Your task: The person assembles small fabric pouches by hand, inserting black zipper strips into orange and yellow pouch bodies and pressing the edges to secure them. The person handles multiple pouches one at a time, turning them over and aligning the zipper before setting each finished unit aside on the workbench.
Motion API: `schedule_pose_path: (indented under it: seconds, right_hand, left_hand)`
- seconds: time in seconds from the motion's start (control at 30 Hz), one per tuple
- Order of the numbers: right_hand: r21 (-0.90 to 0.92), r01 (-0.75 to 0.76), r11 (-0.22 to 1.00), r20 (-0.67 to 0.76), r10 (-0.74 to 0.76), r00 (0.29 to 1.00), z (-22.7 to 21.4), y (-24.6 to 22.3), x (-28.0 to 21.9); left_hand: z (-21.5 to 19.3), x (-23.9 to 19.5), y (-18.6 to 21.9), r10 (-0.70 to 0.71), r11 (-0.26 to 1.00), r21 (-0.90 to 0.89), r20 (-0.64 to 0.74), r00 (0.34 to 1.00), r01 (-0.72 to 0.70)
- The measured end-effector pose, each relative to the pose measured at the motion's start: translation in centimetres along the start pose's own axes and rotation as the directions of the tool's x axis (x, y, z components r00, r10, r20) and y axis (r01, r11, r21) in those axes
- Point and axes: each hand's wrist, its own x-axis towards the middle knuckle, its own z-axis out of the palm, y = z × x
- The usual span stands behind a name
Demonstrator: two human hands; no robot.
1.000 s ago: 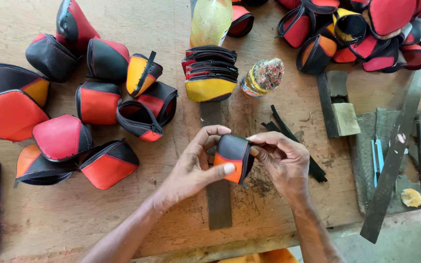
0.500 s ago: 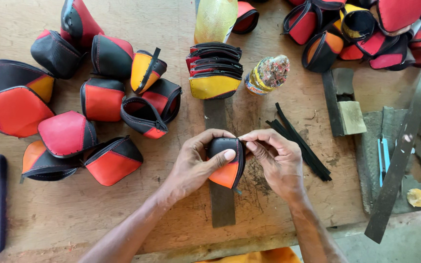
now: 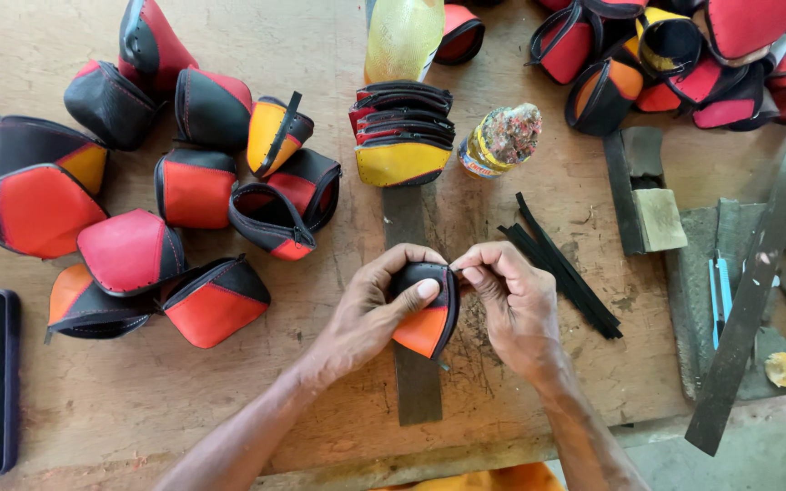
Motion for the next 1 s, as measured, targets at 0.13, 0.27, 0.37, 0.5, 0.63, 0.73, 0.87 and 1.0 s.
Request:
schedule_pose_path:
  seconds: [0.13,0.27,0.37,0.5,0.63,0.73,0.87,1.0]
  right_hand:
    - [-0.018,0.025,1.0,0.015,-0.025,1.0,-0.2,-0.5,-0.1]
    - [0.112,-0.228,0.967,0.185,0.205,0.961,0.2,-1.1,-0.5]
    - [0.102,-0.302,0.948,0.137,0.287,0.948,0.1,-1.9,-0.6]
    - [0.4,-0.317,0.86,0.182,0.264,0.947,-1.4,-3.6,-0.1]
    - [0.227,-0.518,0.824,0.399,0.407,0.822,0.6,-5.0,1.8]
    - [0.511,-0.442,0.737,0.533,0.131,0.836,3.2,-6.3,3.0]
    - [0.045,-0.032,0.998,0.288,0.017,0.957,5.1,-8.1,4.5]
    - [-0.621,0.413,0.666,0.187,-0.386,0.903,5.2,-7.1,7.4]
  left_hand:
    - [-0.1,0.1,-0.3,0.017,1.0,0.019,-0.006,1.0,-0.017]
    - [-0.3,0.4,-0.5,0.131,0.99,0.056,-0.054,0.99,-0.128]
    - [-0.6,0.0,-0.6,0.013,0.945,-0.328,-0.024,1.0,-0.02]
    - [-1.0,0.7,-1.6,-0.025,0.824,-0.566,-0.023,0.999,0.007]
    - [-1.7,0.8,-2.6,0.116,0.94,-0.323,0.002,0.993,-0.109]
    - [-2.7,1.0,-2.9,0.233,0.962,0.133,0.046,0.971,-0.237]
    - [-1.8,1.3,-2.8,-0.053,0.872,-0.49,-0.089,0.995,0.003]
    - [-1.6,1.1,-2.4,-0.027,0.794,-0.608,-0.03,0.999,0.003]
